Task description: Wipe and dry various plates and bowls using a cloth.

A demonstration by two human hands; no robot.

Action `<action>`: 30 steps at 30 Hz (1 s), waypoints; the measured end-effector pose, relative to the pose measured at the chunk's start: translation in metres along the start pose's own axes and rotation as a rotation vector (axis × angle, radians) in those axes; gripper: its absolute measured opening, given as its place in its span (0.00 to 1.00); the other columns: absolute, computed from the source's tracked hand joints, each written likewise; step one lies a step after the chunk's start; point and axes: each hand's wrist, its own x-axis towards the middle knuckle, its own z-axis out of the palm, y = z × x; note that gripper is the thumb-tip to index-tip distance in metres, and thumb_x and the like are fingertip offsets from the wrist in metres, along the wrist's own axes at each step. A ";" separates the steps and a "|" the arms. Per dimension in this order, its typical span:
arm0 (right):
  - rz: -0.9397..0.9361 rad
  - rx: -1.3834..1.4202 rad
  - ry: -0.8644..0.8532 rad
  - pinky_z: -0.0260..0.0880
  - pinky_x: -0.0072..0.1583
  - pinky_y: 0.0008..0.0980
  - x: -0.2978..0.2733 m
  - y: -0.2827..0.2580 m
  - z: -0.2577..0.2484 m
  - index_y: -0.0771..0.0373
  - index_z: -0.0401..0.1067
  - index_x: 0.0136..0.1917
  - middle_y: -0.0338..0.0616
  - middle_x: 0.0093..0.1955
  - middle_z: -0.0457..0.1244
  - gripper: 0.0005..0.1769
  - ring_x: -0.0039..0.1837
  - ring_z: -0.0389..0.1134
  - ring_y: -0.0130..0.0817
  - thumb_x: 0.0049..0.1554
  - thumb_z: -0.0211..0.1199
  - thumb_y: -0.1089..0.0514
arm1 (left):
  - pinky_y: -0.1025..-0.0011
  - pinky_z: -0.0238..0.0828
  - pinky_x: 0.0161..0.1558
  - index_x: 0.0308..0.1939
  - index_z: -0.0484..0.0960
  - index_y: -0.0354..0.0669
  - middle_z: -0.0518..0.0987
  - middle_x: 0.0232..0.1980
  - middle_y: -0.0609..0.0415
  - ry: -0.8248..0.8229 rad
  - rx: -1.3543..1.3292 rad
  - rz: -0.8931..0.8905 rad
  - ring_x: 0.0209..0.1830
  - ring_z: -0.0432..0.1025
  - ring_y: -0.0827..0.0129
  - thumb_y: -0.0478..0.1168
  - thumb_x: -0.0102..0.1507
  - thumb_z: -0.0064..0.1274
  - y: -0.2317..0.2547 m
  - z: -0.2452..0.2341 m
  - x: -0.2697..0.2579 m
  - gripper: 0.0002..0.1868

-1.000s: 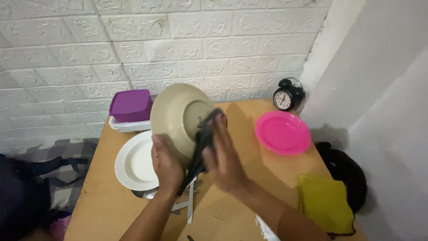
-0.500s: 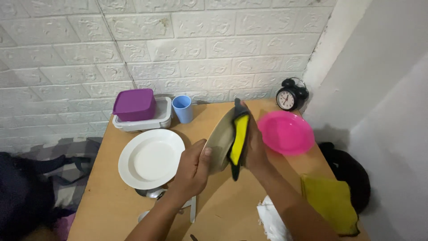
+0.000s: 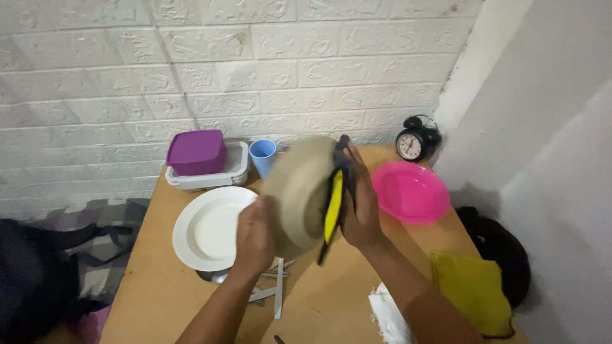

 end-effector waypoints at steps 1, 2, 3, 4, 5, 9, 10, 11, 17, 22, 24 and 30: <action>0.042 0.053 -0.004 0.41 0.79 0.60 -0.002 0.007 -0.003 0.73 0.52 0.79 0.68 0.81 0.47 0.33 0.82 0.44 0.67 0.65 0.42 0.56 | 0.61 0.61 0.35 0.24 0.77 0.39 0.71 0.24 0.47 0.162 0.017 -0.034 0.29 0.64 0.64 0.50 0.75 0.24 -0.002 0.001 0.000 0.33; 0.041 0.043 -0.003 0.41 0.79 0.60 -0.011 0.005 0.010 0.73 0.52 0.79 0.68 0.81 0.47 0.33 0.82 0.44 0.67 0.65 0.42 0.56 | 0.61 0.61 0.35 0.24 0.77 0.39 0.71 0.24 0.47 0.157 0.007 -0.032 0.29 0.64 0.64 0.50 0.75 0.24 0.034 0.015 0.004 0.33; 0.153 0.365 0.051 0.36 0.82 0.50 -0.020 0.003 0.024 0.69 0.48 0.81 0.58 0.84 0.42 0.31 0.84 0.40 0.52 0.67 0.42 0.60 | 0.59 0.61 0.48 0.36 0.76 0.35 0.74 0.34 0.43 0.378 -0.113 -0.219 0.39 0.67 0.60 0.57 0.74 0.28 0.069 0.027 0.008 0.31; 0.266 0.689 0.105 0.31 0.86 0.41 -0.028 0.001 0.038 0.66 0.44 0.82 0.48 0.87 0.36 0.30 0.87 0.36 0.36 0.70 0.43 0.64 | 0.56 0.61 0.62 0.47 0.75 0.30 0.78 0.44 0.39 0.594 -0.233 -0.410 0.49 0.70 0.56 0.63 0.72 0.32 0.105 0.039 0.012 0.35; 0.260 0.684 0.104 0.31 0.86 0.41 -0.028 -0.017 0.034 0.66 0.44 0.82 0.48 0.87 0.36 0.30 0.87 0.36 0.36 0.70 0.43 0.64 | 0.56 0.61 0.62 0.47 0.75 0.30 0.78 0.44 0.39 0.592 -0.239 -0.406 0.49 0.70 0.56 0.63 0.72 0.32 0.106 0.041 0.016 0.35; -0.148 -0.143 -0.299 0.35 0.83 0.66 -0.033 -0.061 0.033 0.67 0.48 0.81 0.62 0.85 0.40 0.31 0.87 0.35 0.70 0.67 0.46 0.57 | 0.67 0.70 0.60 0.59 0.77 0.46 0.80 0.56 0.53 0.623 -0.314 -0.562 0.55 0.72 0.67 0.62 0.67 0.31 0.048 0.030 0.016 0.32; -0.169 -0.173 -0.353 0.40 0.82 0.66 -0.036 -0.064 0.037 0.70 0.54 0.79 0.65 0.84 0.42 0.29 0.85 0.40 0.71 0.66 0.47 0.59 | 0.69 0.66 0.62 0.52 0.80 0.47 0.80 0.53 0.56 0.470 -0.097 -0.501 0.53 0.69 0.71 0.60 0.71 0.28 0.018 0.023 0.012 0.29; -0.169 -0.163 -0.358 0.40 0.82 0.66 -0.031 -0.055 0.033 0.70 0.54 0.79 0.65 0.84 0.42 0.29 0.85 0.40 0.71 0.66 0.47 0.59 | 0.69 0.66 0.62 0.52 0.80 0.47 0.80 0.53 0.56 0.479 -0.092 -0.504 0.53 0.69 0.71 0.60 0.71 0.28 0.028 0.027 0.012 0.29; 0.019 0.010 -0.148 0.40 0.85 0.43 -0.008 0.012 0.015 0.50 0.66 0.73 0.48 0.83 0.51 0.21 0.86 0.47 0.47 0.68 0.52 0.60 | 0.60 0.73 0.51 0.38 0.85 0.38 0.84 0.38 0.46 -0.054 0.006 -0.135 0.44 0.79 0.63 0.50 0.74 0.33 0.024 0.037 -0.005 0.27; 0.362 0.549 0.026 0.43 0.81 0.44 -0.001 -0.010 0.008 0.69 0.48 0.80 0.56 0.83 0.43 0.34 0.83 0.42 0.48 0.67 0.42 0.48 | 0.60 0.66 0.40 0.29 0.77 0.42 0.71 0.27 0.51 0.042 -0.084 -0.105 0.32 0.63 0.70 0.50 0.74 0.27 -0.014 0.009 -0.002 0.29; 0.285 0.478 -0.048 0.40 0.81 0.46 -0.010 -0.034 0.027 0.71 0.42 0.81 0.59 0.84 0.37 0.37 0.83 0.37 0.52 0.66 0.45 0.50 | 0.54 0.66 0.50 0.37 0.79 0.37 0.75 0.34 0.44 0.237 -0.051 -0.206 0.39 0.68 0.59 0.56 0.74 0.26 0.017 0.009 0.000 0.31; -0.080 0.022 -0.313 0.34 0.80 0.60 -0.049 -0.060 0.050 0.76 0.38 0.80 0.68 0.85 0.27 0.47 0.83 0.26 0.71 0.60 0.56 0.51 | 0.55 0.56 0.67 0.54 0.74 0.31 0.75 0.54 0.34 0.634 -0.083 -0.397 0.60 0.66 0.50 0.63 0.72 0.34 0.066 0.033 0.008 0.34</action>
